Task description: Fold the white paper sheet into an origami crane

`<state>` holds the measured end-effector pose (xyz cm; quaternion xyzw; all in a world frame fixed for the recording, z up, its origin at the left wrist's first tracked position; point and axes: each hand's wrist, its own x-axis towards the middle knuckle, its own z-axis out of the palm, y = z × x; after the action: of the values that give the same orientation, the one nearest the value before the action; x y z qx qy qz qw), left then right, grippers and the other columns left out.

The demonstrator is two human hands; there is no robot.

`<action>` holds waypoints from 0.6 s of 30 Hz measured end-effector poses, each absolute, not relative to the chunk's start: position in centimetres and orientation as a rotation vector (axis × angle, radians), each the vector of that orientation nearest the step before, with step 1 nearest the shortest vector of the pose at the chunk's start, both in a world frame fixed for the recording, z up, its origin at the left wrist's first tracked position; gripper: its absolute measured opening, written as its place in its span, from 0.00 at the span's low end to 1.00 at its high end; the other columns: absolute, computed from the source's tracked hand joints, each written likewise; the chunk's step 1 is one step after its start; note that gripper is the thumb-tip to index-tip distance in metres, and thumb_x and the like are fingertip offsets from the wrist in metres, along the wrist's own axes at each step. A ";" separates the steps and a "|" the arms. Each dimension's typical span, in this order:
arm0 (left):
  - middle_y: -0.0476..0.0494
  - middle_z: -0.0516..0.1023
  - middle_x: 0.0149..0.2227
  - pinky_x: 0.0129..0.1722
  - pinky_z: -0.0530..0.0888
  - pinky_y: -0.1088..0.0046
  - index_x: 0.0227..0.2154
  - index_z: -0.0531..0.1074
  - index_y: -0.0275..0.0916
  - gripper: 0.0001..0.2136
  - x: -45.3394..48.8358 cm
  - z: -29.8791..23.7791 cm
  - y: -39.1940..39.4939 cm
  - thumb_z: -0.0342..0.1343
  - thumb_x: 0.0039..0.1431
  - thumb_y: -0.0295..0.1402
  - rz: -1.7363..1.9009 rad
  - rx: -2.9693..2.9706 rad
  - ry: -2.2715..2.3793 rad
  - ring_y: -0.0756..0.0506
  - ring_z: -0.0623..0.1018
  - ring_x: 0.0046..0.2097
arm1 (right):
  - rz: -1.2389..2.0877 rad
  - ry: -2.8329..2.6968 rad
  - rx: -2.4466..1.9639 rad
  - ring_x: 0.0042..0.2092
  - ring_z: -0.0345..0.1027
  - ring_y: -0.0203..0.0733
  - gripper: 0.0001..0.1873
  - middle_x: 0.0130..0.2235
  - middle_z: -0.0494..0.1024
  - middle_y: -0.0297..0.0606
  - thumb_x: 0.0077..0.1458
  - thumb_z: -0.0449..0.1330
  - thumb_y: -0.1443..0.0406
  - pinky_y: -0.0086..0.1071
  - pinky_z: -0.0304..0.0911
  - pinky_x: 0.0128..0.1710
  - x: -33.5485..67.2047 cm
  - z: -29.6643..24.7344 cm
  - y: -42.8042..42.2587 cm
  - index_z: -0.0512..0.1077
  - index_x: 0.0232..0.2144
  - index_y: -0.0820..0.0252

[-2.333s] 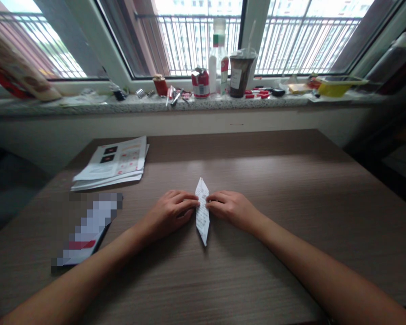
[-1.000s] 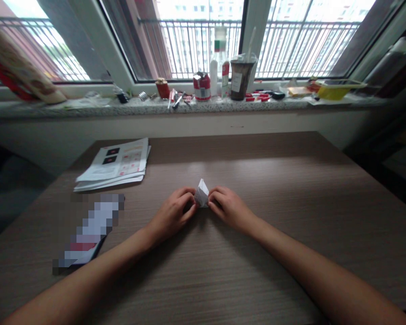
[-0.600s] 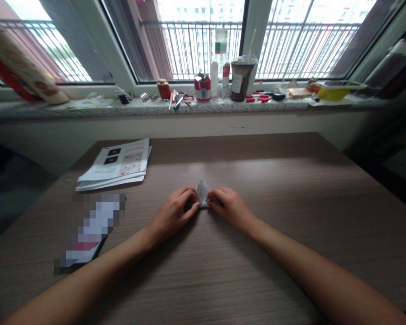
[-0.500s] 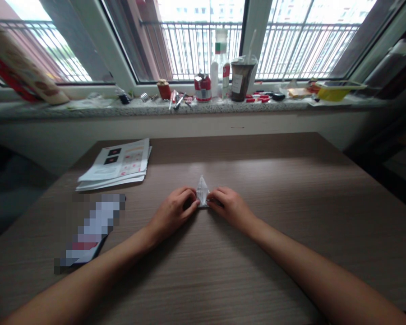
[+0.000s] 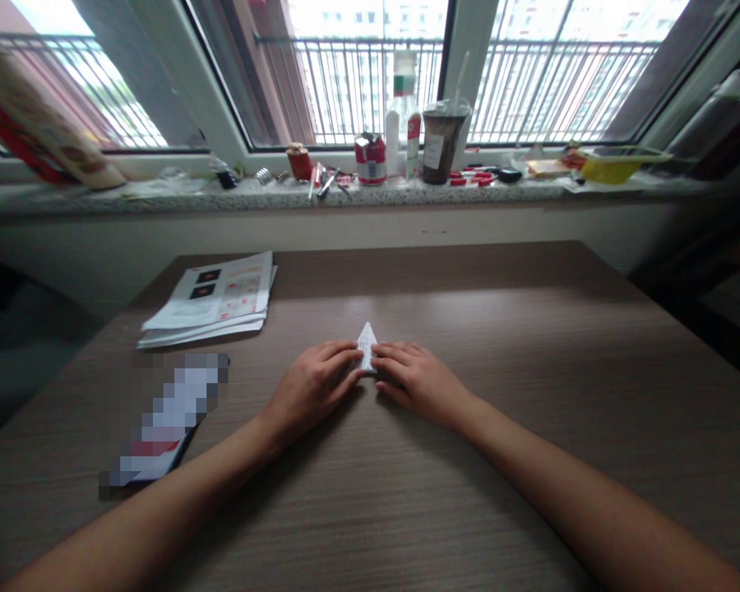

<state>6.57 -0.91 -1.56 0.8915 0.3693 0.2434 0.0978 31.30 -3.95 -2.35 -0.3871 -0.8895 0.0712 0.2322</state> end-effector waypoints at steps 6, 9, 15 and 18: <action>0.41 0.77 0.53 0.55 0.73 0.55 0.49 0.75 0.42 0.13 6.3 -1.3 -1.1 0.63 0.64 0.37 0.688 2.626 1.093 0.38 0.76 0.54 | 0.237 -2.475 -0.973 0.62 0.69 0.49 0.17 0.60 0.76 0.42 0.70 0.56 0.61 0.50 0.64 0.63 31.3 -1.8 -4.4 0.74 0.57 0.55; 0.41 0.78 0.52 0.56 0.73 0.56 0.50 0.74 0.42 0.12 6.1 -1.5 -0.9 0.62 0.65 0.34 0.696 2.602 1.011 0.39 0.77 0.53 | 0.235 -2.478 -0.991 0.62 0.69 0.49 0.19 0.61 0.76 0.43 0.70 0.55 0.61 0.50 0.64 0.63 31.3 -1.5 -4.6 0.72 0.60 0.54; 0.42 0.79 0.53 0.58 0.72 0.56 0.49 0.75 0.42 0.10 5.9 -1.6 -0.7 0.60 0.65 0.30 0.707 2.595 0.896 0.40 0.76 0.55 | 0.124 -2.566 -1.145 0.72 0.49 0.55 0.29 0.72 0.58 0.47 0.69 0.56 0.56 0.56 0.51 0.70 31.9 -2.2 -4.4 0.60 0.69 0.54; 0.41 0.78 0.52 0.56 0.74 0.57 0.49 0.76 0.42 0.10 5.9 -1.7 -0.7 0.58 0.67 0.30 0.715 2.597 0.945 0.40 0.76 0.53 | 0.104 -2.602 -1.179 0.72 0.51 0.55 0.29 0.72 0.58 0.48 0.71 0.54 0.55 0.55 0.51 0.70 32.1 -2.5 -4.3 0.61 0.69 0.54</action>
<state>5.94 -0.74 -1.68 0.9004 0.3276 0.2480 0.1432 32.07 -4.26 -2.53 -0.4082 -0.9012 0.0359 0.1410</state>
